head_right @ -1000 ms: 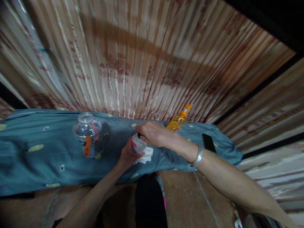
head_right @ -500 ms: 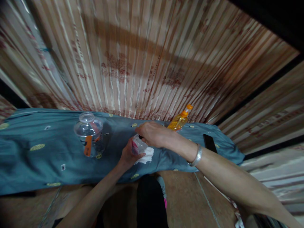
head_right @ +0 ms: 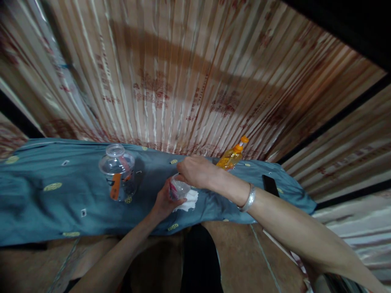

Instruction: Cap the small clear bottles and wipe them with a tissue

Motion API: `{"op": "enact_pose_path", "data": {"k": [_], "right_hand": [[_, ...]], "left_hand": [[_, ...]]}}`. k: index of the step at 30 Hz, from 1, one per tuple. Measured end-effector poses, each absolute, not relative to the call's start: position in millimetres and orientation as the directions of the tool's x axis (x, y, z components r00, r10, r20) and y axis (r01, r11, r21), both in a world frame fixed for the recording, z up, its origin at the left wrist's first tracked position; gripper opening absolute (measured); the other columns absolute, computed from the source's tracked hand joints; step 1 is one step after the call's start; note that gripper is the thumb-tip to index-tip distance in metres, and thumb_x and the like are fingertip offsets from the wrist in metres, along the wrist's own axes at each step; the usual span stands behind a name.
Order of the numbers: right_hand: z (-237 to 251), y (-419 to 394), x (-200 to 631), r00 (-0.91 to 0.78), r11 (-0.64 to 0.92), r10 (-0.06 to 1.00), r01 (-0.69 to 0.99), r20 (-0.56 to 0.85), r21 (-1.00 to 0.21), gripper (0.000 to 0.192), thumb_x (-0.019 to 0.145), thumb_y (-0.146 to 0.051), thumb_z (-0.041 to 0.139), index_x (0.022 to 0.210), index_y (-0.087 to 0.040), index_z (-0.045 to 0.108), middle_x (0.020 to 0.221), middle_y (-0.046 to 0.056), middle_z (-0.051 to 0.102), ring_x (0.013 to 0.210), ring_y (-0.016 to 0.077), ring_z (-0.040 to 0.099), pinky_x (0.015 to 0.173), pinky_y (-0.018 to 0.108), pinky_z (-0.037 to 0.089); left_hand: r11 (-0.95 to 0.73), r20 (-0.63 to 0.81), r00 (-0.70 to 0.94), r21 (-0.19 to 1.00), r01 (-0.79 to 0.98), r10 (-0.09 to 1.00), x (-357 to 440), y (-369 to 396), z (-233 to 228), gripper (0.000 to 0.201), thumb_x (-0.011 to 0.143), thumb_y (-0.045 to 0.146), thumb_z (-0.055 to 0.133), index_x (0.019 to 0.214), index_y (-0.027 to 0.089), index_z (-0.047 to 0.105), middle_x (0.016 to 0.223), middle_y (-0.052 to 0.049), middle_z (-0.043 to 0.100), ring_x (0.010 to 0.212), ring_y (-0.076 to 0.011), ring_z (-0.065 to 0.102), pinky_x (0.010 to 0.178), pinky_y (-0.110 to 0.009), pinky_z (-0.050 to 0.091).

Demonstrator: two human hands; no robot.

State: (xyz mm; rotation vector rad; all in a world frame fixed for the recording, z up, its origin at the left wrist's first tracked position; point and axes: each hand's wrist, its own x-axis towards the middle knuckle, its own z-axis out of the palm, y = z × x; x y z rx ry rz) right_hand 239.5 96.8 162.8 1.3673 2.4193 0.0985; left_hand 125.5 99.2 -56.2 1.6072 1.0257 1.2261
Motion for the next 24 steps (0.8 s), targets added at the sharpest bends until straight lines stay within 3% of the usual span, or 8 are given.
{"op": "enact_pose_path", "data": {"k": [2,5,8,11,16,19,21,24], "right_hand": [[163.1,96.6,239.0,-0.493,0.546,0.831,0.812,-0.258,0.206,0.029,0.092,-0.036,0.060,0.105,-0.010,0.066,0.094,0.015,0.073,0.093,0.0271,0.069,0.069,0.029,0.044],[162.0,96.8,240.1,-0.564,0.606,0.783,0.786,-0.261,0.122,0.030,0.084,-0.022,0.068,0.112,-0.012,0.064,0.105,0.013,0.072,0.099,0.0242,0.067,0.072,0.027,0.043],[159.1,97.4,239.9,-0.533,0.587,0.799,0.791,-0.278,0.170,0.017,0.089,-0.021,0.062,0.101,-0.012,0.068,0.094,0.012,0.074,0.092,0.0230,0.069,0.066,0.026,0.040],[156.8,98.1,239.4,-0.463,0.515,0.854,0.816,-0.237,0.261,0.029,0.096,-0.035,0.052,0.096,-0.011,0.069,0.082,0.013,0.073,0.083,0.0244,0.070,0.061,0.028,0.037],[157.4,98.9,241.8,-0.550,0.584,0.808,0.796,-0.212,0.161,0.030,0.087,-0.028,0.066,0.113,-0.013,0.063,0.102,0.012,0.073,0.094,0.0231,0.068,0.066,0.026,0.040],[156.9,99.1,242.1,-0.511,0.554,0.828,0.808,-0.230,0.200,0.020,0.092,-0.028,0.058,0.104,-0.013,0.066,0.091,0.011,0.074,0.087,0.0224,0.069,0.063,0.026,0.039],[156.6,98.5,242.2,-0.470,0.515,0.855,0.822,-0.220,0.244,0.028,0.097,-0.035,0.051,0.099,-0.013,0.067,0.084,0.012,0.074,0.084,0.0235,0.070,0.062,0.027,0.039],[157.0,96.4,243.3,-0.500,0.530,0.846,0.827,-0.183,0.188,0.026,0.091,-0.034,0.061,0.108,-0.014,0.065,0.095,0.012,0.074,0.091,0.0232,0.069,0.065,0.026,0.041]], "left_hand": [[-0.314,0.290,0.182,0.942,0.119,0.940,125.7,98.5,-55.4,0.076,0.056,0.026,0.083,0.123,0.019,0.047,0.113,-0.011,0.066,0.104,-0.0304,0.065,0.095,-0.051,0.050],[-0.319,0.294,0.181,0.939,0.128,0.939,126.3,98.3,-55.7,0.077,0.055,0.028,0.084,0.122,0.019,0.048,0.112,-0.010,0.066,0.102,-0.0295,0.066,0.093,-0.049,0.051],[-0.310,0.285,0.177,0.941,0.137,0.942,126.7,98.9,-57.6,0.077,0.055,0.028,0.084,0.122,0.021,0.047,0.112,-0.009,0.066,0.103,-0.0295,0.066,0.093,-0.049,0.051],[-0.302,0.276,0.181,0.943,0.142,0.944,126.6,99.2,-59.1,0.077,0.057,0.028,0.083,0.124,0.021,0.046,0.114,-0.010,0.066,0.107,-0.0303,0.064,0.095,-0.050,0.050],[-0.298,0.270,0.187,0.944,0.142,0.945,126.8,99.1,-58.6,0.078,0.057,0.029,0.083,0.125,0.021,0.046,0.115,-0.011,0.065,0.108,-0.0300,0.064,0.096,-0.051,0.049],[-0.301,0.273,0.187,0.943,0.140,0.944,127.0,99.0,-58.4,0.077,0.057,0.029,0.083,0.124,0.020,0.047,0.113,-0.011,0.066,0.105,-0.0298,0.065,0.095,-0.051,0.050],[-0.306,0.278,0.185,0.942,0.140,0.942,127.2,99.3,-58.9,0.075,0.058,0.030,0.083,0.124,0.020,0.048,0.113,-0.011,0.066,0.105,-0.0299,0.065,0.096,-0.051,0.050],[-0.309,0.283,0.179,0.941,0.140,0.942,127.9,100.2,-60.5,0.077,0.057,0.030,0.083,0.124,0.020,0.047,0.113,-0.011,0.066,0.108,-0.0311,0.064,0.096,-0.051,0.050]]}}
